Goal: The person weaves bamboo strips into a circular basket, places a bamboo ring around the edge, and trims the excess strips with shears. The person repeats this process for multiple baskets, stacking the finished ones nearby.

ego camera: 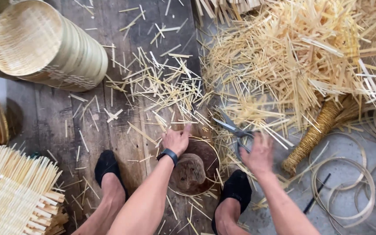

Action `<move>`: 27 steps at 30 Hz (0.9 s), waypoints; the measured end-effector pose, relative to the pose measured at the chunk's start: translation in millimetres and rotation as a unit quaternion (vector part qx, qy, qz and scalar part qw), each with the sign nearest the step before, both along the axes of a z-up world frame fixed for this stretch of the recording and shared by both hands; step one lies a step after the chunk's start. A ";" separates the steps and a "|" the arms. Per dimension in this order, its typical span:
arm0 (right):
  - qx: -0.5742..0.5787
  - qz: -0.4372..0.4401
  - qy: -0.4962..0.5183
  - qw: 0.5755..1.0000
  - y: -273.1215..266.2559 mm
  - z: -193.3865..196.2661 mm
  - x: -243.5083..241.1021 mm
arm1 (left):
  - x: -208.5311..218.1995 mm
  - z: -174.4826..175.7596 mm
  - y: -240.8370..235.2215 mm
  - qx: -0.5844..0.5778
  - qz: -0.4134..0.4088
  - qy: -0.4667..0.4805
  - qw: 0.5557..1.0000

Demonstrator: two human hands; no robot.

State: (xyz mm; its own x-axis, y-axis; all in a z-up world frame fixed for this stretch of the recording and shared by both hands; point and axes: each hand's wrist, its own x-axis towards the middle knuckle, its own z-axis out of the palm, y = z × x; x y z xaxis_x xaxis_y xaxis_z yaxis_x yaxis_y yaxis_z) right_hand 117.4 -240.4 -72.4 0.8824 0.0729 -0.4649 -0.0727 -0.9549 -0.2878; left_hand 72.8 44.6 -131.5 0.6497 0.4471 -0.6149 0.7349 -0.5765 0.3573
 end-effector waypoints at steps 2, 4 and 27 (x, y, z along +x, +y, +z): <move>0.104 -0.068 0.117 0.985 21.4 9.5 -10.2 | 6.9 9.5 -11.3 -0.016 -0.010 0.002 1.000; 0.212 -0.129 0.225 0.942 34.4 -7.2 -18.9 | 15.8 15.1 -16.1 -0.027 -0.015 -0.002 1.000; 0.328 -0.154 0.204 0.909 12.6 -71.4 -64.9 | -116.7 -3.4 41.3 0.028 0.170 -0.010 0.985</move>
State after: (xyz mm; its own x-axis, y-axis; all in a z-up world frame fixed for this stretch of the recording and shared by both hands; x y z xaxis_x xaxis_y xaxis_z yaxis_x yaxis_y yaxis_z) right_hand 52.6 -227.7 -143.8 0.6711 0.2306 -0.7046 -0.5369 -0.5043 -0.6764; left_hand -43.9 85.9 -134.9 0.4690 0.6736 -0.5712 0.8816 -0.3183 0.3485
